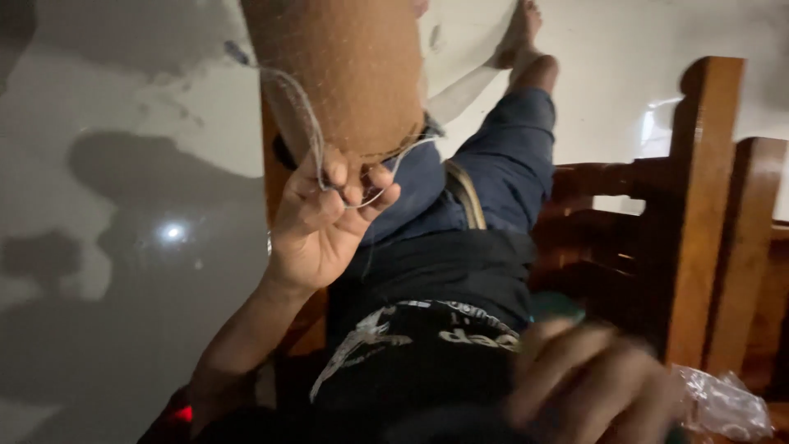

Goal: Repairing a fishing net using scissors and a netting needle

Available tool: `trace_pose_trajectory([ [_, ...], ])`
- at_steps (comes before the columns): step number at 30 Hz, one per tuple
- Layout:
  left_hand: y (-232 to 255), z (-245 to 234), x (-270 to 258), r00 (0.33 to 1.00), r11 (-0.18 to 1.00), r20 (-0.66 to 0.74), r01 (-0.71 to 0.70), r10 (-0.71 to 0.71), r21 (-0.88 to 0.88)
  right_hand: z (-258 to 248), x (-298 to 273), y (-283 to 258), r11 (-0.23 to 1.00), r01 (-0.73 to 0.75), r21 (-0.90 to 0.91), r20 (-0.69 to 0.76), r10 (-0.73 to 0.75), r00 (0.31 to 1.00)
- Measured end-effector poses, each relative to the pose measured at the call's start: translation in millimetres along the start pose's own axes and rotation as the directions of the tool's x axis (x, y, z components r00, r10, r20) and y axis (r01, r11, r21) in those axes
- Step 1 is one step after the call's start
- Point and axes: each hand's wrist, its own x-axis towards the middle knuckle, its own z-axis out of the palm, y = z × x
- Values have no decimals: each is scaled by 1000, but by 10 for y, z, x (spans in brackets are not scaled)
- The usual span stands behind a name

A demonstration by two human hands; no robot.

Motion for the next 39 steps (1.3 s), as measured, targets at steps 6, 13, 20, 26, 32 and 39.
trace_pose_trajectory([
  [6, -16, 55, 18, 1000, 996, 0, 11, -11, 87, -35, -196, 335, 532, -53, 845, 297, -385, 874],
  [13, 33, 160, -19, 982, 891, -13, -166, 189, 423, -703, 408, -397, 928, -373, 18, 409, 334, 849],
  [20, 48, 170, 7, 953, 769, 59, -276, 298, 576, -1069, 345, -463, 631, 178, -755, 550, 463, 695],
  [26, 19, 164, -12, 941, 655, 99, -297, 322, 695, -848, 378, -606, 440, 208, -874, 441, 536, 720],
  [32, 25, 162, -76, 950, 644, 31, -235, 311, 728, -214, 542, -155, 297, -73, -952, 138, 630, 764],
  [39, 0, 155, -63, 932, 642, 118, -323, 342, 695, -172, 605, 351, 301, 531, -792, 581, 103, 808],
])
